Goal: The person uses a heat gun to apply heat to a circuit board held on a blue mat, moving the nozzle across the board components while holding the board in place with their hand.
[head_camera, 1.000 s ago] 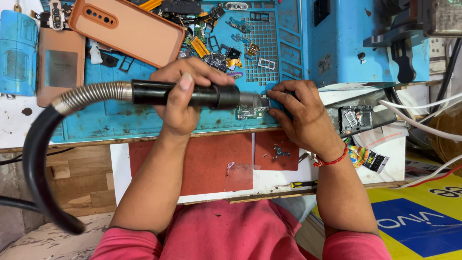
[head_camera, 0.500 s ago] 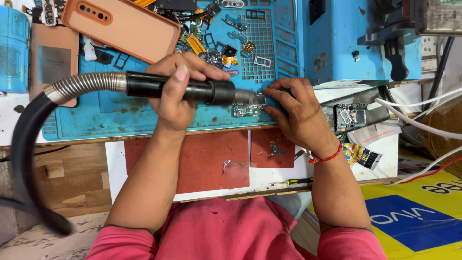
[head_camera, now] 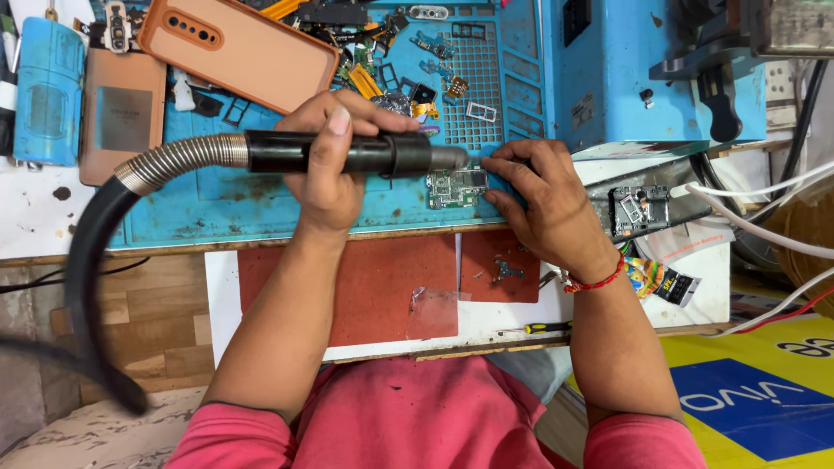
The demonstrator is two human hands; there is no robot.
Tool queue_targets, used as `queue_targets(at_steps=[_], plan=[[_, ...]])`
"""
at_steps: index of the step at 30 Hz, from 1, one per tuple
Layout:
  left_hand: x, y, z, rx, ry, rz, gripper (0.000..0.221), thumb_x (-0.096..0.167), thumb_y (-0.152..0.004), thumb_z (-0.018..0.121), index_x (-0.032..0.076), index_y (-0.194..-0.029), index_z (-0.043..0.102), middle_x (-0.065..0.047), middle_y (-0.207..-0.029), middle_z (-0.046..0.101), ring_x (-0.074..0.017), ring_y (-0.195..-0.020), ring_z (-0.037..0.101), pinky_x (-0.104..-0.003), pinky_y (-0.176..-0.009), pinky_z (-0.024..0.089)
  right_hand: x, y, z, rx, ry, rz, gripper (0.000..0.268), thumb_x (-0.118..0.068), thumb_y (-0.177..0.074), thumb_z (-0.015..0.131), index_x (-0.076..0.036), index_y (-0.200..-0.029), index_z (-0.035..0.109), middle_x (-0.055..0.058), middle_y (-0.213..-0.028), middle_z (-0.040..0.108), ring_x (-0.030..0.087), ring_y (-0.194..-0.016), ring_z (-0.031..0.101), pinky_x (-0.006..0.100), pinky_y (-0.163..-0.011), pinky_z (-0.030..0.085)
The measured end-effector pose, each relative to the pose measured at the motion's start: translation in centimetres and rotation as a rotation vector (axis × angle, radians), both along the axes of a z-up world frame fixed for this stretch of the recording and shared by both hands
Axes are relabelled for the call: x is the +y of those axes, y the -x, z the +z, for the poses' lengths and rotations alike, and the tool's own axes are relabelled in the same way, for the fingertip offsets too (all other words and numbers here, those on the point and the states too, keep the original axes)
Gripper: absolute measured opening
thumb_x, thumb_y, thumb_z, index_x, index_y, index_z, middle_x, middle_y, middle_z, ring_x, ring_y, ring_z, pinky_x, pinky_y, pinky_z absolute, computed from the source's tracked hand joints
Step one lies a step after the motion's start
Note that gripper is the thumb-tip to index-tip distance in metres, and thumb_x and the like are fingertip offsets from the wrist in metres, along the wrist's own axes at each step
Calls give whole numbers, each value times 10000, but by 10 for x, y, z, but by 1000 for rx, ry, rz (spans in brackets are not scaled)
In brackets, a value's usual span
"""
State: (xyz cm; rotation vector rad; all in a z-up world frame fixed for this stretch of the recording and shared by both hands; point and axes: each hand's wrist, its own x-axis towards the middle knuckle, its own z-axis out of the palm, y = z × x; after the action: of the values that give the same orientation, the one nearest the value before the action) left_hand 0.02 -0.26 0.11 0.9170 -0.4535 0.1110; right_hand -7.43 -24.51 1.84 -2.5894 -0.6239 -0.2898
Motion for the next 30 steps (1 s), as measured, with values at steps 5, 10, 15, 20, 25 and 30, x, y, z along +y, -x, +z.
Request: queue_targets(at_steps=[5, 10, 15, 20, 25, 30], plan=[[-2, 7, 1, -107, -83, -73, 353, 257, -1055, 506, -49, -882, 536, -258, -915, 677, -342, -838, 733, -461, -839, 637, -2, 1, -1, 3, -3, 1, 424, -64, -863, 798, -22, -1264, 666, 137, -1232, 611, 355, -1143, 570, 444, -996, 493], [-9, 11, 7, -60, 23, -13, 361, 268, -1046, 519, -58, -892, 532, -262, -955, 675, -348, -845, 728, -479, -858, 634, 4, 6, -3, -136, -154, 2, 698, -280, -814, 897, 15, -1358, 574, 186, -1255, 563, 366, -1150, 571, 458, -1014, 486], [-15, 17, 8, -41, -31, -86, 392, 312, -1048, 545, -36, -867, 536, -251, -987, 672, -324, -874, 726, -451, -870, 629, 37, 17, -9, -357, -109, -18, 767, -350, -866, 905, 13, -1410, 504, 200, -1349, 580, 377, -1214, 613, 508, -1098, 455], [-16, 36, -8, -160, -298, 25, 446, 406, -1066, 574, 0, -881, 584, -184, -1033, 657, -218, -892, 668, -331, -842, 567, 41, 20, -12, -391, -6, -28, 566, -244, -938, 831, 1, -1378, 572, 137, -1261, 712, 254, -1108, 709, 537, -1150, 430], [-17, 26, 10, -561, -507, 89, 453, 495, -961, 688, 47, -1024, 690, -157, -1177, 671, -282, -982, 611, -363, -866, 511, 31, 23, -9, -401, -71, 1, 496, -298, -904, 721, -8, -1285, 593, 145, -1108, 731, 263, -999, 736, 568, -1133, 418], [-25, 28, 0, -573, -480, 14, 527, 517, -958, 758, 68, -1232, 727, -106, -1228, 712, -241, -1004, 713, -345, -882, 586, 35, 25, -14, -378, -152, 21, 422, -273, -924, 710, -6, -1234, 605, 165, -1097, 704, 326, -1042, 730, 570, -1164, 430]])
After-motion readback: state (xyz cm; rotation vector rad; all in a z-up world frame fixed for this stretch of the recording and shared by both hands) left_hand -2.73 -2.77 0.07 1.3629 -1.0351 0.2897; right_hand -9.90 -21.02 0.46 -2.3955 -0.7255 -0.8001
